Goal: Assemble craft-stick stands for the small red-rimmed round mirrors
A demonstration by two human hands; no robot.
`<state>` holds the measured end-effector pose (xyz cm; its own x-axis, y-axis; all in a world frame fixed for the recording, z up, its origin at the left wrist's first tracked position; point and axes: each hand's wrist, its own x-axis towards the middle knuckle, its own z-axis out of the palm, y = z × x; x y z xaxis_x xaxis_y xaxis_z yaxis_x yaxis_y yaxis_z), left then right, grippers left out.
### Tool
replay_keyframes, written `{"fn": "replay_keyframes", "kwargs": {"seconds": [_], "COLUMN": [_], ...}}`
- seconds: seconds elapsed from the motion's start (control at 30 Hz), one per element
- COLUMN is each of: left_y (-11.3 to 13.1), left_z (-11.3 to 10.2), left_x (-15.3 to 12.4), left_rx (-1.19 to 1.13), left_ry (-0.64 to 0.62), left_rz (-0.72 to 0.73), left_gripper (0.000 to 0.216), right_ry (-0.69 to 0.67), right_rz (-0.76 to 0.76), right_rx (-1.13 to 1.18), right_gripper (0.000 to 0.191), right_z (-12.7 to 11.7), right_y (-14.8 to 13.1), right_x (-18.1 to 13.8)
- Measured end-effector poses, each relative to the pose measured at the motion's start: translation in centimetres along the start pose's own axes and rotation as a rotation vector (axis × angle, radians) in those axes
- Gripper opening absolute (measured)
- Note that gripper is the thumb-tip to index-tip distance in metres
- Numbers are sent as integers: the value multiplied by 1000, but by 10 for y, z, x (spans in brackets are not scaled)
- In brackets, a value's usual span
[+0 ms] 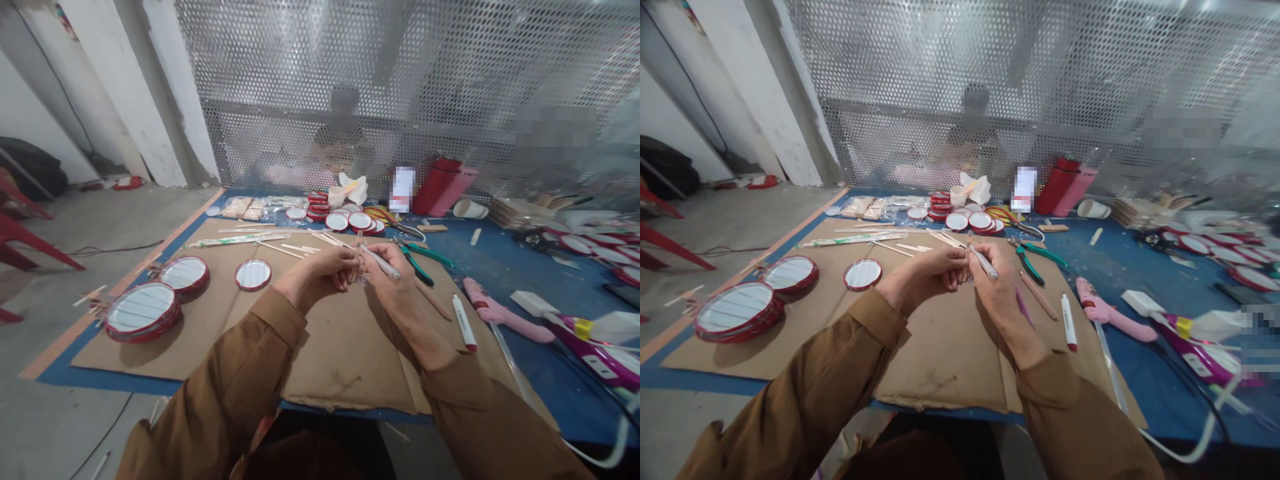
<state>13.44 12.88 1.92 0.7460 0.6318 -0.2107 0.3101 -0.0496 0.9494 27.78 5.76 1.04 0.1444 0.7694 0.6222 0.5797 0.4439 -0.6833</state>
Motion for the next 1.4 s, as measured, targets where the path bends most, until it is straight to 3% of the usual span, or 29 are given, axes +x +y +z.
{"fn": "replay_keyframes", "kwargs": {"seconds": [0.17,0.53,0.73,0.93,1.23,1.4], "left_y": [2,4,-1,6,1,0], "left_z": [1,1,0,2,-1,-1], "left_x": [-2,-3,2,-3,2,1], "left_rx": [8,13,35,38,21,11], "left_ry": [2,-1,9,17,-6,-12], "left_rz": [-15,-22,-14,-31,-21,-9], "left_gripper": [27,24,24,27,26,27], "right_ry": [-55,-34,91,-10,49,-11], "right_rz": [-5,4,65,28,67,32], "right_rx": [-7,17,0,16,2,44], "right_gripper": [14,15,15,15,17,14], "right_z": [-1,-1,-3,0,1,0], "right_y": [-1,-4,-2,-1,3,-2], "right_x": [0,0,2,0,0,0]}}
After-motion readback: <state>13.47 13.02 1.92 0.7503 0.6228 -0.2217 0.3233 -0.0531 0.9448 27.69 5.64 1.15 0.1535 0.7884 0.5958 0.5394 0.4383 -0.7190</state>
